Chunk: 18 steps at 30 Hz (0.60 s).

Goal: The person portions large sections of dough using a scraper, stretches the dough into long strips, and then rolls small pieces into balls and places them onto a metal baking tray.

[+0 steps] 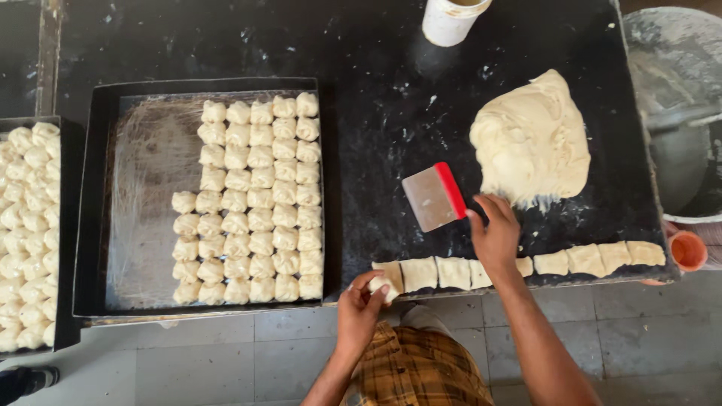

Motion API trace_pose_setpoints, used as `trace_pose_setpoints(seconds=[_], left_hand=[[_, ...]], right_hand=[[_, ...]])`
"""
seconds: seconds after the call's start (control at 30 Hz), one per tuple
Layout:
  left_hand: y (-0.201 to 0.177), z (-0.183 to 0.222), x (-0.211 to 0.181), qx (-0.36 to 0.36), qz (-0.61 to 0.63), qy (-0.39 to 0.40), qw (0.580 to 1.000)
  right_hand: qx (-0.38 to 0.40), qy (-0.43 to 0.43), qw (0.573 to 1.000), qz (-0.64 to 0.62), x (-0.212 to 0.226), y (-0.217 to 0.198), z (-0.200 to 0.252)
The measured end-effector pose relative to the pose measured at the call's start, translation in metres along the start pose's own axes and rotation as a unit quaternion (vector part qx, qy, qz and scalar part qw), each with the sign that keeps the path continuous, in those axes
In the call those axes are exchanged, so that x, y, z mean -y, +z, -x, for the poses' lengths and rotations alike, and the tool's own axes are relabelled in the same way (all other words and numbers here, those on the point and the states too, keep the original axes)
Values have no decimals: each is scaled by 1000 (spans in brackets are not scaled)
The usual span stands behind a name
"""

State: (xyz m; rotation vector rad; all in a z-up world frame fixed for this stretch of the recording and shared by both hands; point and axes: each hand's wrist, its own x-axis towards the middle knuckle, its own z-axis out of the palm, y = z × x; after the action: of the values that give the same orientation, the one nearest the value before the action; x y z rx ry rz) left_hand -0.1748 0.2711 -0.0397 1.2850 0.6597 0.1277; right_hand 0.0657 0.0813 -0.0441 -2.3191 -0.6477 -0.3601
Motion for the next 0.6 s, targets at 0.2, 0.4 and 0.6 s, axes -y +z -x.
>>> trace_pose_setpoints(seconds=[0.2,0.4,0.6], left_hand=[[25,9,7,-3,163,-158,974],[51,7,-10,-21,112,-170,979],[68,6,-20,-38,151,-168,974]], right_hand=[[-55,-54,989,128,-61,-46,-25],[-19,-69,990,121,-72,-27,-36],[-5,-64,988,142,-76,-24,-20]])
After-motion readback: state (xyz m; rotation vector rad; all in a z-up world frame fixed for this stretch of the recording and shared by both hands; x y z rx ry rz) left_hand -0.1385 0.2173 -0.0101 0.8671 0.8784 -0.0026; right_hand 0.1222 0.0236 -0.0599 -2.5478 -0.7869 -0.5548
